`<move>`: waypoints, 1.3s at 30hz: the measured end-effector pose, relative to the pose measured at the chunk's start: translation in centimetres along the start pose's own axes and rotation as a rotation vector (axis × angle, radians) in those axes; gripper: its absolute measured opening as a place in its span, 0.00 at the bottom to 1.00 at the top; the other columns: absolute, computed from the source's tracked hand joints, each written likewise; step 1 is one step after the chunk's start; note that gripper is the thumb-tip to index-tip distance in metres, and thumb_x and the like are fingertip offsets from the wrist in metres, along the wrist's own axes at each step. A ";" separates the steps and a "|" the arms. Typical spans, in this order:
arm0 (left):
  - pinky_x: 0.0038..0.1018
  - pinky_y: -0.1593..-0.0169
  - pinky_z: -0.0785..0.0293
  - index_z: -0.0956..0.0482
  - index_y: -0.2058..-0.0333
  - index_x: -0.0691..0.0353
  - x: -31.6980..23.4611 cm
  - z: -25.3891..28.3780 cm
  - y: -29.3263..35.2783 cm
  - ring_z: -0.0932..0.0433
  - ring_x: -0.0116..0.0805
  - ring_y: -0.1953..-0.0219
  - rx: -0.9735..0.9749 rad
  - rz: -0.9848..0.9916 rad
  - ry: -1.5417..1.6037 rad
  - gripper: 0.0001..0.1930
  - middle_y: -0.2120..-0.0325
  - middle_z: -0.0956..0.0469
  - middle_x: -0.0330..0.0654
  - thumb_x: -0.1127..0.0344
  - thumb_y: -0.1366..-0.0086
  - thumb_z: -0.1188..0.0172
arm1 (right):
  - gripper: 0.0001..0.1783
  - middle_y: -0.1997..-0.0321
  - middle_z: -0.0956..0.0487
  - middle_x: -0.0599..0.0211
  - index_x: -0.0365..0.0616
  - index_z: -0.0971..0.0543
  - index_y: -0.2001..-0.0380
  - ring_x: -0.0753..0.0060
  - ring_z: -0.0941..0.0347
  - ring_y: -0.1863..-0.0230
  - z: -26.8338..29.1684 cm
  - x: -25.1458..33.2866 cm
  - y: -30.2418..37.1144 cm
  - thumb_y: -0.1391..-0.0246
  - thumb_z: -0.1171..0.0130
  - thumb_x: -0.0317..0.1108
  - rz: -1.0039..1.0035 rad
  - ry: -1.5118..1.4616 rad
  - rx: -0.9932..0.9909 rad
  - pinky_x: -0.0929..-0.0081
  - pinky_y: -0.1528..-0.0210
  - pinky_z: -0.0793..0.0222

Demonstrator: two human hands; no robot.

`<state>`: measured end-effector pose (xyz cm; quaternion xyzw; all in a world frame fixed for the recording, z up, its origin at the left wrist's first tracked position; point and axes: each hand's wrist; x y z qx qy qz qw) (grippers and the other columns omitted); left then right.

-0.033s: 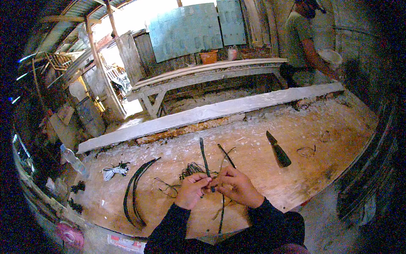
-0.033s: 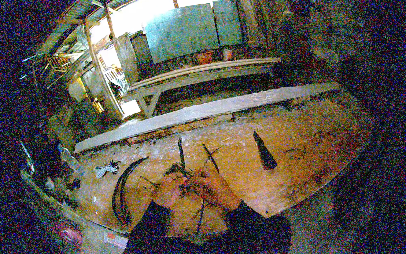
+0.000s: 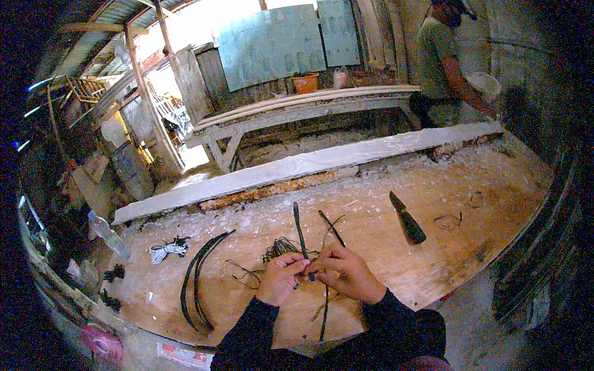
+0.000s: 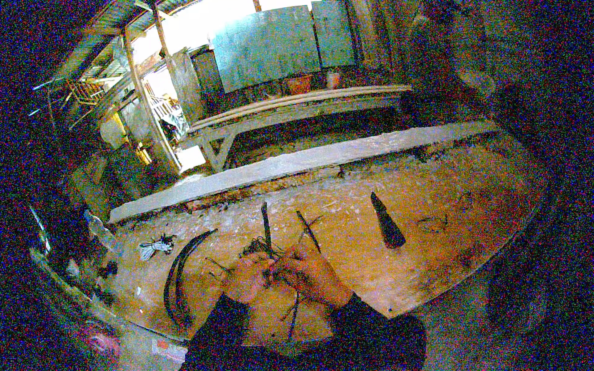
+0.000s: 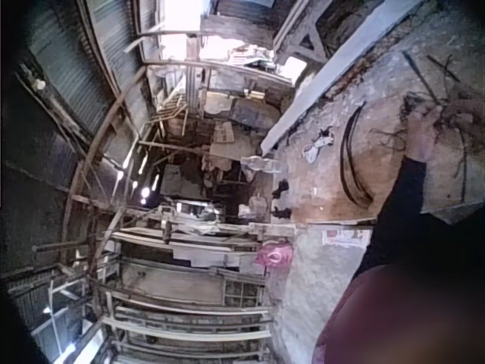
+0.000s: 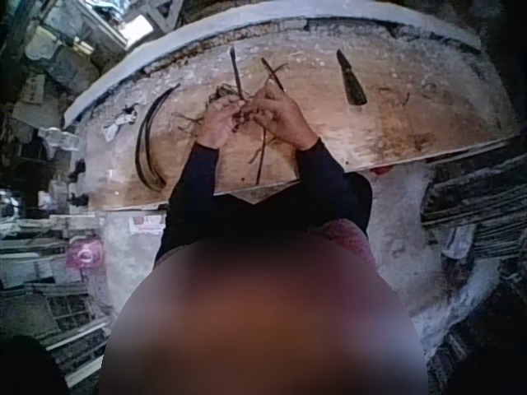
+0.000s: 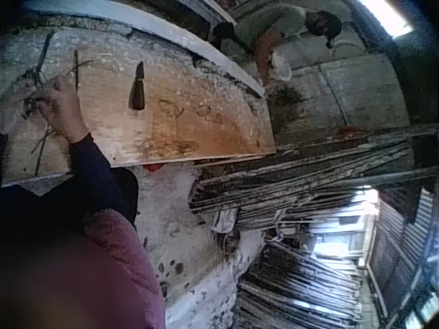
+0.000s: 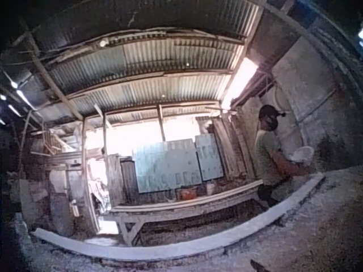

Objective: The person ties small black cords into knots by hand at a workbench. A coworker in the background wipes a long white board with a cloth. The person continues to tie and stack the cords throughout the clip.

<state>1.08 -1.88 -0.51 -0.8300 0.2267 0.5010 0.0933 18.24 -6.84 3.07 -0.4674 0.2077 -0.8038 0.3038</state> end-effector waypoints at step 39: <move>0.22 0.71 0.28 0.28 0.70 0.64 -0.3 -1.2 0.3 0.26 0.29 0.72 0.013 -0.307 -0.254 0.07 0.71 0.25 0.42 0.67 0.46 0.43 | 0.09 0.71 0.23 0.70 0.38 0.23 0.68 0.81 0.30 0.71 -1.1 -0.3 0.2 0.53 0.45 0.31 -0.401 -0.426 -0.137 0.82 0.66 0.34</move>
Point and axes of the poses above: each hand's wrist, its own y-axis away from the middle knuckle, its own z-axis out of the back of the hand, x = y × z
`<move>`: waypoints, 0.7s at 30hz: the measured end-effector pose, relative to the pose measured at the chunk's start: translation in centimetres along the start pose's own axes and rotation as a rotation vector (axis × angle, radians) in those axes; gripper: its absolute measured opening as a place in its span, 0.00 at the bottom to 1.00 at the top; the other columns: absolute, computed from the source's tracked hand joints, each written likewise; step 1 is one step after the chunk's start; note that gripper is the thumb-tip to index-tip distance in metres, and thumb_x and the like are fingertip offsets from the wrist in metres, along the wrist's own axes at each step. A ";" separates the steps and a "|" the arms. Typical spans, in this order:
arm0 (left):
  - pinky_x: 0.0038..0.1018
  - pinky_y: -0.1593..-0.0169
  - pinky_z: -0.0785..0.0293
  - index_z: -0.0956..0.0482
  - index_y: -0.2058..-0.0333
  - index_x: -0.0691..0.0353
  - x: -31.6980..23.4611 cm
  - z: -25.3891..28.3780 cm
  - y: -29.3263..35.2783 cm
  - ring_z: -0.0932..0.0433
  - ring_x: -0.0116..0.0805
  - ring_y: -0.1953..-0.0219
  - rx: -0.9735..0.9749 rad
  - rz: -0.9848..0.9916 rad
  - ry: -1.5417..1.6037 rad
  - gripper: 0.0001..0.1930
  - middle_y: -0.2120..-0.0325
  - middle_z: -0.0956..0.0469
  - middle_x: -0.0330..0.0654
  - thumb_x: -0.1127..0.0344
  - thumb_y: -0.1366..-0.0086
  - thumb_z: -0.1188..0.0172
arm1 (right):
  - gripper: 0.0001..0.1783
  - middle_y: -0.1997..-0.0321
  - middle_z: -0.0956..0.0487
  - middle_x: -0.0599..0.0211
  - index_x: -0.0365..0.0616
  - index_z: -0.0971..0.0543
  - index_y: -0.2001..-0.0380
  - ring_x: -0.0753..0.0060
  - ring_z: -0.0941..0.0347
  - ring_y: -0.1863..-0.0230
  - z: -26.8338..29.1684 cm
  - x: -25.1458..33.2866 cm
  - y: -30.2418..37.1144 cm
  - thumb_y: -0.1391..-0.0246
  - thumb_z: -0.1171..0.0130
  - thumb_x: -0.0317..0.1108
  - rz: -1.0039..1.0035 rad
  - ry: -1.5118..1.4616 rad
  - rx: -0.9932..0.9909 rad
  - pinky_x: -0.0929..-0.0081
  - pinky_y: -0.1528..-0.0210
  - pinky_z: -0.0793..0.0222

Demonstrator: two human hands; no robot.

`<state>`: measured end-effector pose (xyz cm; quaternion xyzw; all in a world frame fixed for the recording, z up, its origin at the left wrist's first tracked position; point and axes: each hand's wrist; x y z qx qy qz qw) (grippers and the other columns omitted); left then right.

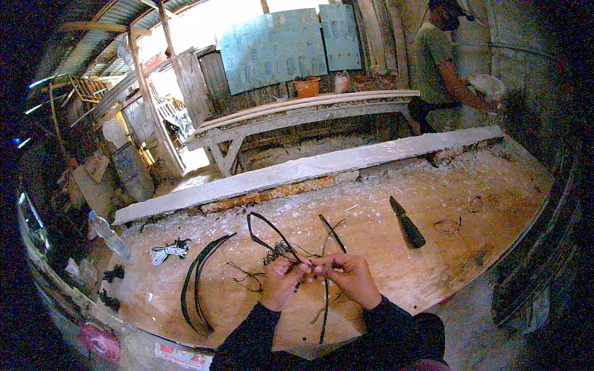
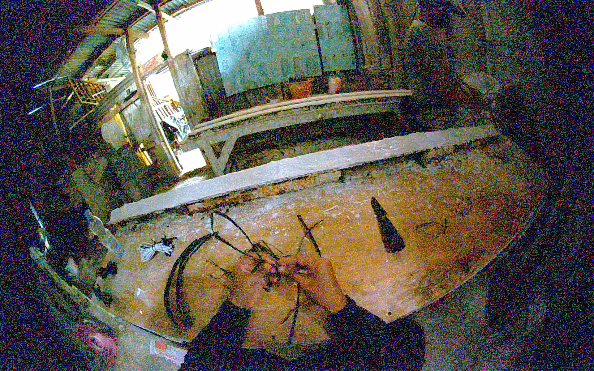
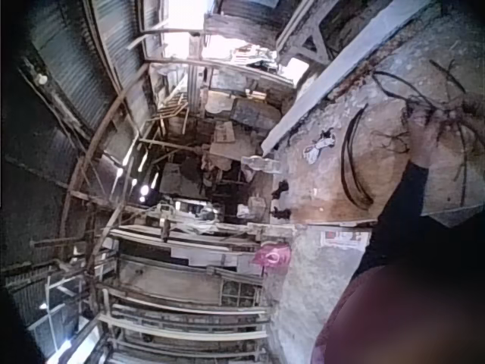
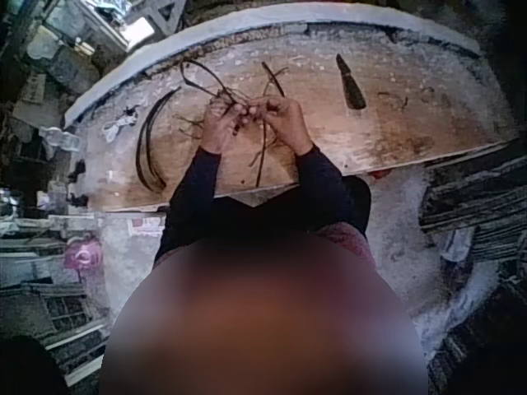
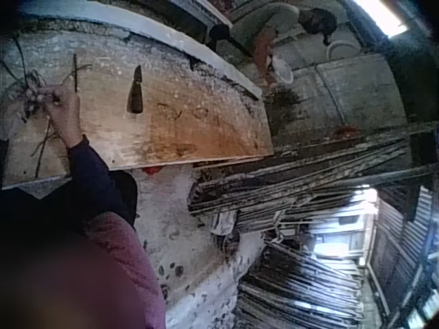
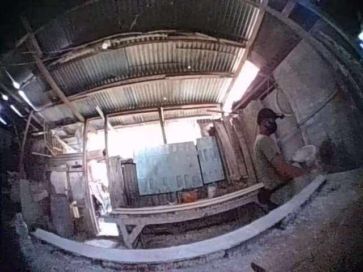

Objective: The person ties small black cords into knots by hand at a workbench. A coworker in the background wipes a long white board with a cloth. The person continues to tie and stack the cords throughout the clip.

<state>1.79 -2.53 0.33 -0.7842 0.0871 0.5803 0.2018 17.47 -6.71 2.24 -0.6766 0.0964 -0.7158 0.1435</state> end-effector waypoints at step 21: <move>0.22 0.72 0.29 0.31 0.77 0.61 0.0 0.1 0.0 0.27 0.28 0.77 0.026 -0.090 -0.026 0.07 0.76 0.25 0.41 0.76 0.51 0.41 | 0.06 0.72 0.26 0.69 0.41 0.30 0.73 0.79 0.30 0.69 -0.7 -1.1 -0.1 0.49 0.49 0.32 -0.075 -0.259 0.042 0.82 0.64 0.34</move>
Point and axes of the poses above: each hand's wrist, its own y-axis away from the middle knuckle, its own z-axis out of the back of the hand, x = y × z
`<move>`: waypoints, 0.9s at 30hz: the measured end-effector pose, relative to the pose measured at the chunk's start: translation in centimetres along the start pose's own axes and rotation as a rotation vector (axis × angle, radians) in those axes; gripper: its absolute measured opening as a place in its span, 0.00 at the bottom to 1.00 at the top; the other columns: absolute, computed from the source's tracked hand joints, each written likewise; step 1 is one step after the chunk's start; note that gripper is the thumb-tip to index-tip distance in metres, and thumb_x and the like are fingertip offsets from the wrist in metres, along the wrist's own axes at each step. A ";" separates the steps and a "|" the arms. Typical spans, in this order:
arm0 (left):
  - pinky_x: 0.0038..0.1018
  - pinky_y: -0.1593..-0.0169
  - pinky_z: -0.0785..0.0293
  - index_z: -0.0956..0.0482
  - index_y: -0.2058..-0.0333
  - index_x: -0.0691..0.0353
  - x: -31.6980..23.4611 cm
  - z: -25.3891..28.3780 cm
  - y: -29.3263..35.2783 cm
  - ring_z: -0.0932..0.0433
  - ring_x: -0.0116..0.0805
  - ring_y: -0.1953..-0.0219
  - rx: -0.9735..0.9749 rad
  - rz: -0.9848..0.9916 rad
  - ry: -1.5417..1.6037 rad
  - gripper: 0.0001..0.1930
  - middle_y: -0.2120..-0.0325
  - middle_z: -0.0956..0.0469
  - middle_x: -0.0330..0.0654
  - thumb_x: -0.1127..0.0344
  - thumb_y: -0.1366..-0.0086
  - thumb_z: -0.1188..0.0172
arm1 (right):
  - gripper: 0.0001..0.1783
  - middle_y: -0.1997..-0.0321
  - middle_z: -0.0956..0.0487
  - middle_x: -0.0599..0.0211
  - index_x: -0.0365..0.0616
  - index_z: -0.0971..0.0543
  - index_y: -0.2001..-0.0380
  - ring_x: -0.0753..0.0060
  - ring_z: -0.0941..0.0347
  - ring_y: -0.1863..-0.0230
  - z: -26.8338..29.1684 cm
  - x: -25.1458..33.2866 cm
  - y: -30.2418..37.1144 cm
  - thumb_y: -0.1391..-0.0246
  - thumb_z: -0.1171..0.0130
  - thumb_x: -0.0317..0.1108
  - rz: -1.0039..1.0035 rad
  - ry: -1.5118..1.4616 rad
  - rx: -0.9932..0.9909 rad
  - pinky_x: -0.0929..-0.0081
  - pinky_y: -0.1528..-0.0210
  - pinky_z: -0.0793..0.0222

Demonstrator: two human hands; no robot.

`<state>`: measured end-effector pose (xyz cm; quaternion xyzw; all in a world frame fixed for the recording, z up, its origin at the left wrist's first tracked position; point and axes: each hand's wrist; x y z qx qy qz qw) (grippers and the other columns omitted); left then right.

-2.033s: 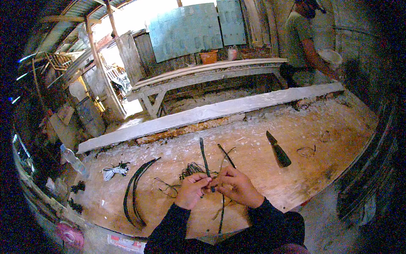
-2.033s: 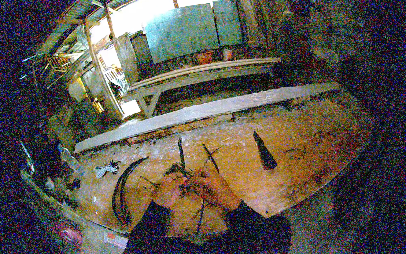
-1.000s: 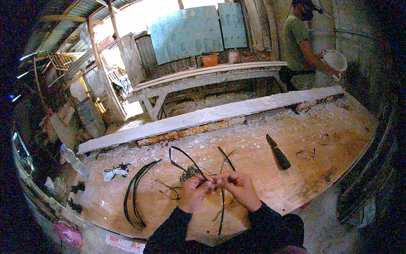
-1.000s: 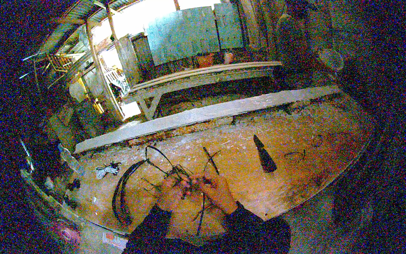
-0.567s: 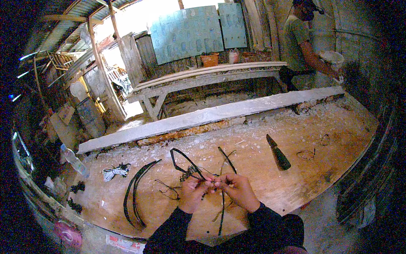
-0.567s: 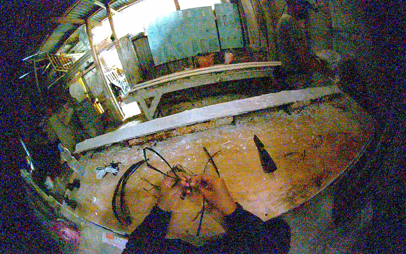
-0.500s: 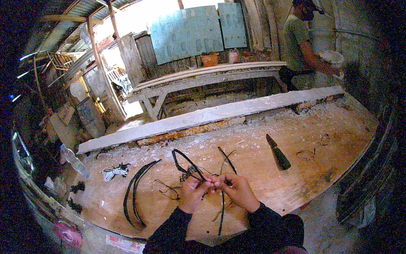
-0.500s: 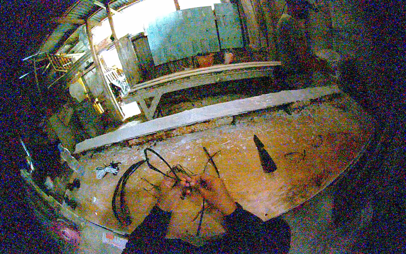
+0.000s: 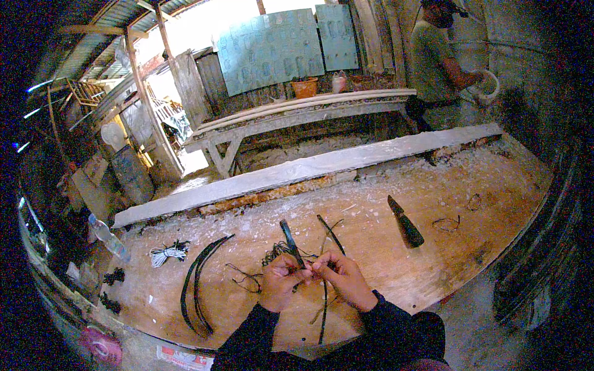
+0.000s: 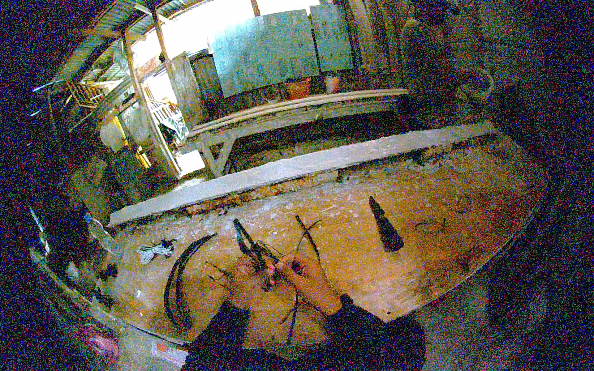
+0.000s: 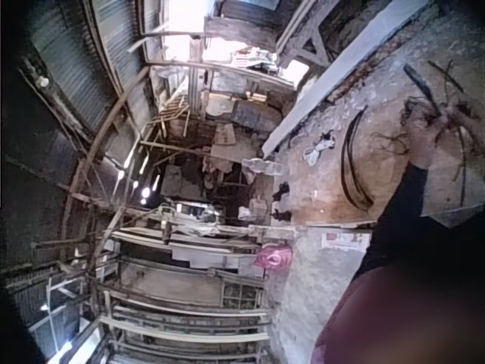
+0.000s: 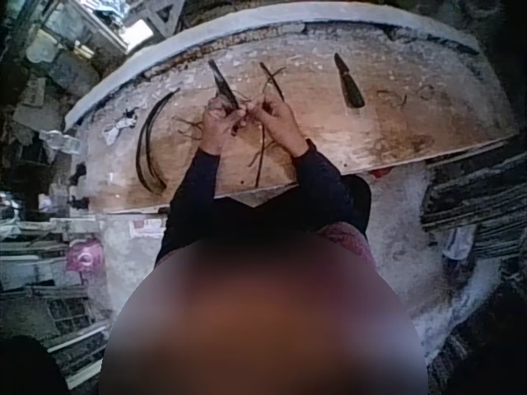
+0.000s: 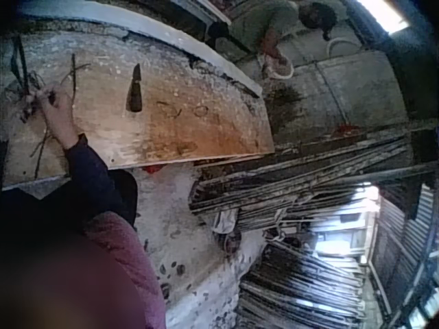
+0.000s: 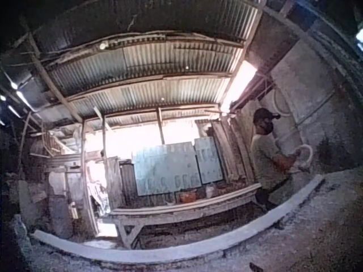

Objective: The person ties small black cords into knots by hand at a workbench. A coworker in the background wipes a long white board with a cloth. The person continues to tie and stack the cords throughout the clip.

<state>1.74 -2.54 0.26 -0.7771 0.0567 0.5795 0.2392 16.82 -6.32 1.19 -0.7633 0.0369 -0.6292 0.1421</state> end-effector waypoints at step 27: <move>0.20 0.72 0.30 0.30 0.73 0.64 -1.6 0.3 0.8 0.27 0.27 0.74 -0.046 0.159 0.011 0.06 0.76 0.26 0.40 0.74 0.50 0.42 | 0.11 0.61 0.26 0.60 0.43 0.29 0.71 0.59 0.28 0.64 -0.9 0.9 0.5 0.63 0.44 0.23 0.734 0.844 0.027 0.72 0.67 0.30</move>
Point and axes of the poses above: each hand's wrist, its own y-axis away from the middle knuckle, its own z-axis out of the back of the hand, x = y × z
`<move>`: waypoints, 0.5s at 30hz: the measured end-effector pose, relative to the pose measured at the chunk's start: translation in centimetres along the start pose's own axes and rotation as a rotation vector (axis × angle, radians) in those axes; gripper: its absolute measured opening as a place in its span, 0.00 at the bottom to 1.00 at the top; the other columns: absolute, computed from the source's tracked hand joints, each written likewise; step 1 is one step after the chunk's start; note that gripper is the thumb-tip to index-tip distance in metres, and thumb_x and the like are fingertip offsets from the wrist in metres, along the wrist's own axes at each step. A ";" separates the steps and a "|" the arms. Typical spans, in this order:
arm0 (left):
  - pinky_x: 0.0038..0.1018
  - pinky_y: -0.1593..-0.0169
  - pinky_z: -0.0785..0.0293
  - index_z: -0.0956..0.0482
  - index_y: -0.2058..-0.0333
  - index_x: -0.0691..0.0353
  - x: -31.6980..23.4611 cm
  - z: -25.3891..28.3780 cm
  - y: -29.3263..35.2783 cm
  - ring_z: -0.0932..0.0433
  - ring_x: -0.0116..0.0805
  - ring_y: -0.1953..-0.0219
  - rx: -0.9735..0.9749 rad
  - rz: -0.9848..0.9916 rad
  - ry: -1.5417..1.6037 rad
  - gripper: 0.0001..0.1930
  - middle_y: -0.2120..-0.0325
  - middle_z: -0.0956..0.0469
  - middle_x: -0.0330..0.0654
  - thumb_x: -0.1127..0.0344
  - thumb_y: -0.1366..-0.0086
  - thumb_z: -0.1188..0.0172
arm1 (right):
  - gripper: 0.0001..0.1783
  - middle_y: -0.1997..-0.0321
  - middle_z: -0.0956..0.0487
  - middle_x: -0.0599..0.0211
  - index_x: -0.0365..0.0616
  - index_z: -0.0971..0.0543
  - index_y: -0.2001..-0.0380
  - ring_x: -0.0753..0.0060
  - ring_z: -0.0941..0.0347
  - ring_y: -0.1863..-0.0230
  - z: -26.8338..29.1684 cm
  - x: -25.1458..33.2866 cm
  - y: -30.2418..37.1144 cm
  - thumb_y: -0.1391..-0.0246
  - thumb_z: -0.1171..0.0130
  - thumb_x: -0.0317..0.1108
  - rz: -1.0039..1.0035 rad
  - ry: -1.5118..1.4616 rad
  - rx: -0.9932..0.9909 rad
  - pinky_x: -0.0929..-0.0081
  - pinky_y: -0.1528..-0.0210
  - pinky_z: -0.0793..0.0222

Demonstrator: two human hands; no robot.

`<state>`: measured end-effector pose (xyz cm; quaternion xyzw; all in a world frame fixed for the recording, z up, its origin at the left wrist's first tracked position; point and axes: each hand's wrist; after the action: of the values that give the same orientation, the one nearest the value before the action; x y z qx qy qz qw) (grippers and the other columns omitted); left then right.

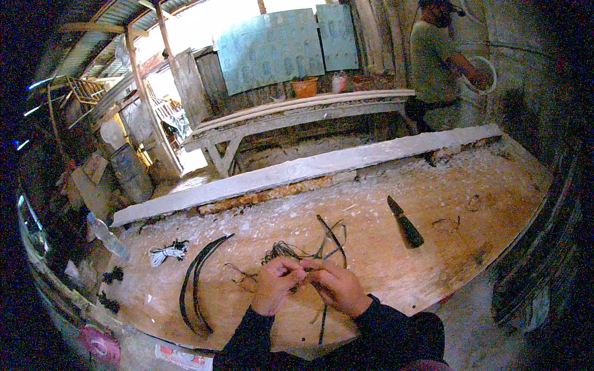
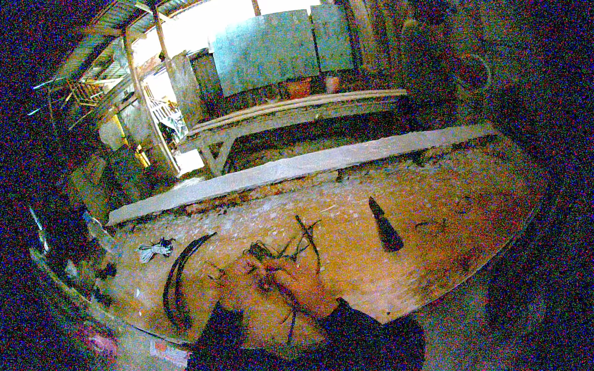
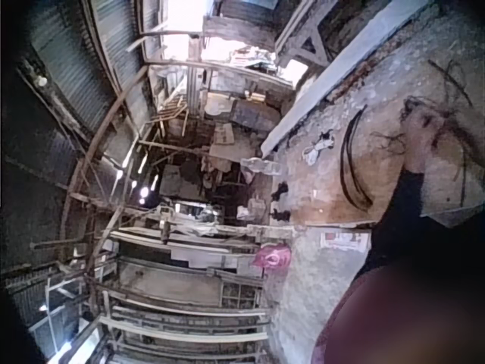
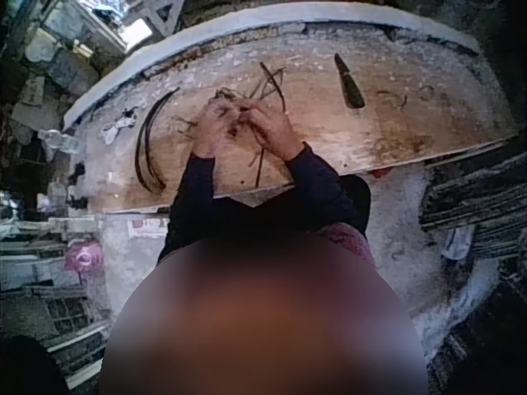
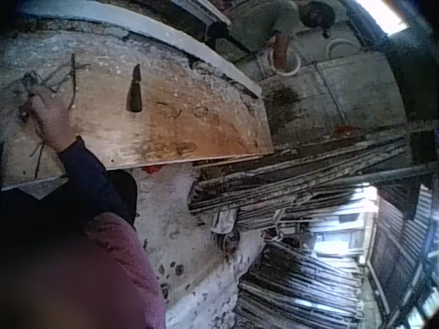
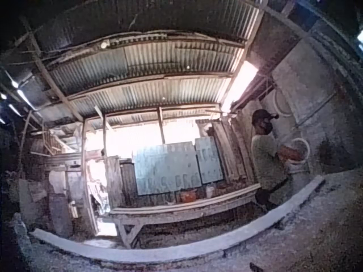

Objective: The person ties small black cords into knots by hand at a workbench. A coworker in the background wipes a long white board with a cloth. The person continues to tie and stack the cords throughout the clip.

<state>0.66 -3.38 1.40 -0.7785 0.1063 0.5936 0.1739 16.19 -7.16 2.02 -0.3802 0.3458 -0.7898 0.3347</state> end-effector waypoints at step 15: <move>0.22 0.72 0.28 0.31 0.72 0.63 -1.5 0.4 3.9 0.27 0.27 0.74 -0.195 -0.051 -0.083 0.10 0.77 0.28 0.39 0.79 0.54 0.41 | 0.10 0.66 0.26 0.57 0.42 0.29 0.68 0.56 0.28 0.68 -1.5 0.7 0.6 0.57 0.45 0.28 -0.209 0.050 0.463 0.70 0.68 0.31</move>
<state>-1.57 -6.87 2.18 -0.7689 0.0208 0.6284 0.1165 14.72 -7.61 1.09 -0.3073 0.1226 -0.8875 0.3208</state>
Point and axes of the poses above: each hand's wrist, its own y-axis away from the middle knuckle, its own z-axis out of the back of the hand, x = y × z
